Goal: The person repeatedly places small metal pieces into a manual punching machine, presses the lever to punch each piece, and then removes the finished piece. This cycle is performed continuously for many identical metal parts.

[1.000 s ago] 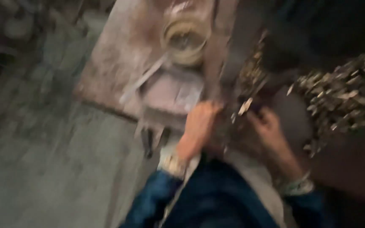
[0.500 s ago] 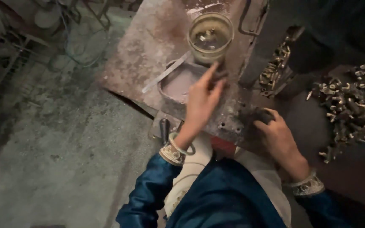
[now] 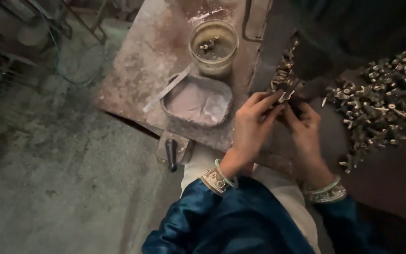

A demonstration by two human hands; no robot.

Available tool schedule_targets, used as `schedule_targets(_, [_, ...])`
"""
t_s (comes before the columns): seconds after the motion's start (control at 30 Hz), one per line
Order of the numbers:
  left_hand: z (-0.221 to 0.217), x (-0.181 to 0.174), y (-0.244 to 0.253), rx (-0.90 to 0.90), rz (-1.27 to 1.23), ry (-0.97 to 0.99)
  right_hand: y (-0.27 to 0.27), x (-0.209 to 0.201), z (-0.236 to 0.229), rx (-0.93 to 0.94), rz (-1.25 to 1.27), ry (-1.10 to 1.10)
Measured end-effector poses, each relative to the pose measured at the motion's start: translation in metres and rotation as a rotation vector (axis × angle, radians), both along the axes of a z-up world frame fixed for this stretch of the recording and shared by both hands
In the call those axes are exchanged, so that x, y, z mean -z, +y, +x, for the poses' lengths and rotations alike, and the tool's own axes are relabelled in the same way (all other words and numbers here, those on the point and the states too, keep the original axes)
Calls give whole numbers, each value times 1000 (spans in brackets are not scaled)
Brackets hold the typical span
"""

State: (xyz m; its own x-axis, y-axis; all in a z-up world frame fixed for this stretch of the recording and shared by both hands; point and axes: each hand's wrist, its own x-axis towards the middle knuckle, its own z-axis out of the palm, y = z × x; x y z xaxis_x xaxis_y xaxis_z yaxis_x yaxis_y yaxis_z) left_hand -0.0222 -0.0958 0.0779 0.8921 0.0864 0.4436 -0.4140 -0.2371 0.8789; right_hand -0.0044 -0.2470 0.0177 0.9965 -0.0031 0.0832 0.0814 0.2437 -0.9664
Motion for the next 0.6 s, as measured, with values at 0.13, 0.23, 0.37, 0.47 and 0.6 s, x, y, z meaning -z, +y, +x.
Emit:
schedule_targets(0.13, [-9,-9,19,43,-61,0,5,16,2,129,-43,-80])
schedule_targets(0.23, [-23,36,15,51,-75,142,0,-8,-4,158,-85,16])
schedule_targets(0.37, [-51,159,-61,323,389,79,2,1,-5,47,-92,53])
schedule_targets(0.47, [-42,217,-156,452,571,64,13,-6,-6,65,-99,-22])
schedule_targets(0.6, [-37,96,-192,397,655,353,15,-11,-7,55,-73,-27])
